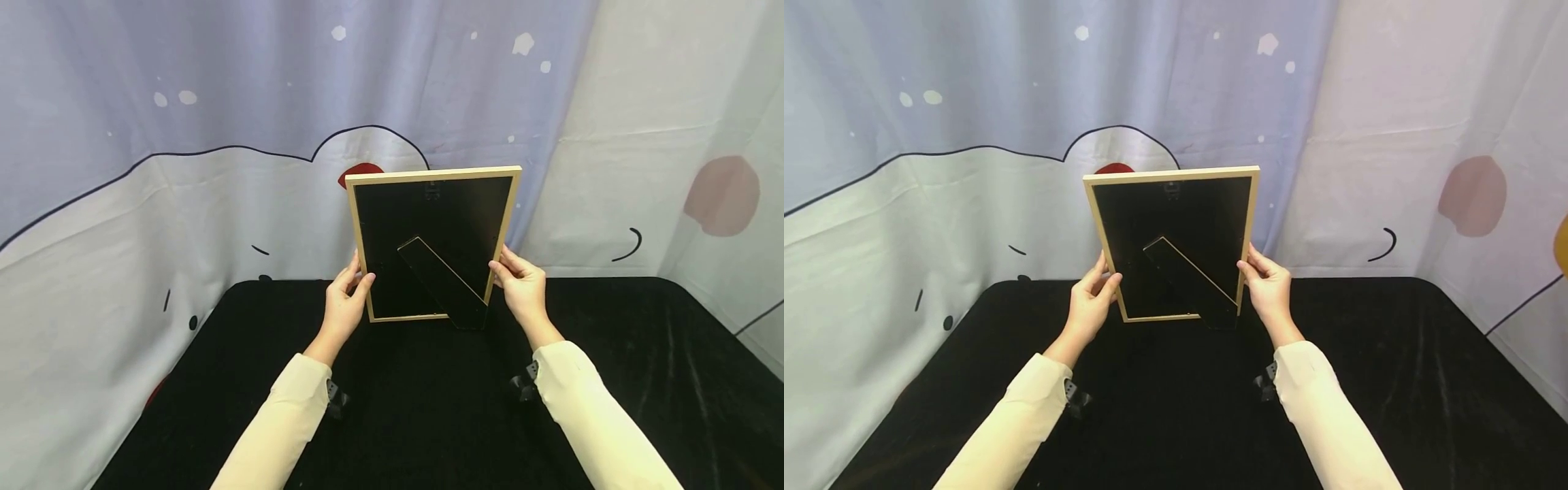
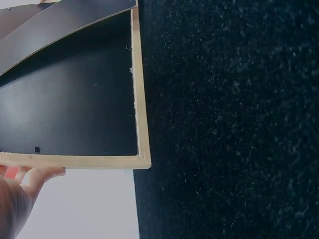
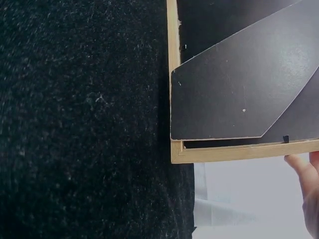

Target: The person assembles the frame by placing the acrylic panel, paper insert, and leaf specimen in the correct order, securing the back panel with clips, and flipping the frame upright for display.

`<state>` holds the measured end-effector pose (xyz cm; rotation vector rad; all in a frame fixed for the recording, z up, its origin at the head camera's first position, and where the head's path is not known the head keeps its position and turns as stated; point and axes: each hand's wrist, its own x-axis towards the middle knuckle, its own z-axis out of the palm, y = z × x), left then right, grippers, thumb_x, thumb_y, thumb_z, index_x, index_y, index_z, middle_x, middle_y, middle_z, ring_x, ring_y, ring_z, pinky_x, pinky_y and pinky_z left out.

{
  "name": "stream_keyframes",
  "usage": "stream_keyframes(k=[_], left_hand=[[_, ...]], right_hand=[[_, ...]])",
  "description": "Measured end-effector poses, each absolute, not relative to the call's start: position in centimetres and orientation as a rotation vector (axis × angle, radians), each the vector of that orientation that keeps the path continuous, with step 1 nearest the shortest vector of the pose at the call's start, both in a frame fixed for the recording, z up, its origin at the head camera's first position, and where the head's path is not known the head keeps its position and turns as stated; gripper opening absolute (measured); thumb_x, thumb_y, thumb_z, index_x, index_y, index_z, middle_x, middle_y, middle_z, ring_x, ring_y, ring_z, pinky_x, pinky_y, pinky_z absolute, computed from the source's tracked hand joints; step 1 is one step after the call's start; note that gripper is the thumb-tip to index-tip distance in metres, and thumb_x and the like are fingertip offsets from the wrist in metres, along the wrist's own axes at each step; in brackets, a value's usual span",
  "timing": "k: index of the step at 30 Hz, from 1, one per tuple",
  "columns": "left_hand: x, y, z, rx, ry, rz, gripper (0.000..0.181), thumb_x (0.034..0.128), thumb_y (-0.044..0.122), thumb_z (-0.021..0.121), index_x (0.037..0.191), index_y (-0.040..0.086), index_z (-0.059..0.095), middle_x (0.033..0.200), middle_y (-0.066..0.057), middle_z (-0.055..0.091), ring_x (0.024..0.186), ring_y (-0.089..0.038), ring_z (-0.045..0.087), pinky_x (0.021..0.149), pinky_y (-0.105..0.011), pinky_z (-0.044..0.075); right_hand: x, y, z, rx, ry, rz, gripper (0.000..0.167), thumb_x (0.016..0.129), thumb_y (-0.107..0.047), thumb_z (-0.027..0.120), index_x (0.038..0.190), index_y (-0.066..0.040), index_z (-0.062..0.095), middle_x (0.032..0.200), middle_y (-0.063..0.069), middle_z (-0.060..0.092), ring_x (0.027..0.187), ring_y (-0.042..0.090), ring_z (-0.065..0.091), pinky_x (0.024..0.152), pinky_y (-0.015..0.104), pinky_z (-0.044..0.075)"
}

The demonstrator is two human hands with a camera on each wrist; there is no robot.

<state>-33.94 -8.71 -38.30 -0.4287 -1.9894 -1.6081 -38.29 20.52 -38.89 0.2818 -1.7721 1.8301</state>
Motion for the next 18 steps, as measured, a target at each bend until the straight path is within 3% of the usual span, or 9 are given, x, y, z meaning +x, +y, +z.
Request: stream_keyframes(k=[4, 10, 18], left_hand=[[-35.4, -9.0, -39.7, -0.430, -2.005, -1.640, 0.056, 0.0927, 0.002, 0.061, 0.144, -0.003, 0.038, 0.133, -0.028, 0.051, 0.112, -0.044, 0.056, 0.100, -0.052, 0.042], [-35.3, -9.3, -38.4, -0.309, -2.079, -1.823, 0.056, 0.0985, 0.019, 0.057, 0.148, 0.003, 0.035, 0.138, -0.022, 0.047, 0.122, -0.036, 0.052, 0.099, -0.051, 0.044], [-35.3, -9.4, -34.9, -0.095, -2.070, -2.041, 0.050, 0.0999, 0.042, 0.048, 0.137, 0.009, 0.051, 0.137, -0.011, 0.050, 0.121, -0.028, 0.049, 0.088, -0.050, 0.048]], right_hand=[[-38.3, 20.6, -38.8, 0.280, -1.781, 1.819, 0.039, 0.085, 0.011, 0.066, 0.123, 0.007, 0.059, 0.086, -0.028, 0.067, 0.078, -0.007, 0.065, 0.064, 0.021, 0.055], [-38.2, 20.5, -38.7, 0.264, -1.804, 1.793, 0.037, 0.085, 0.008, 0.067, 0.122, 0.005, 0.062, 0.090, -0.024, 0.066, 0.077, -0.008, 0.065, 0.065, 0.020, 0.054], [-38.2, 20.6, -38.7, 0.262, -1.815, 1.785, 0.038, 0.084, 0.009, 0.067, 0.121, 0.006, 0.061, 0.086, -0.029, 0.065, 0.077, -0.008, 0.065, 0.065, 0.021, 0.054]])
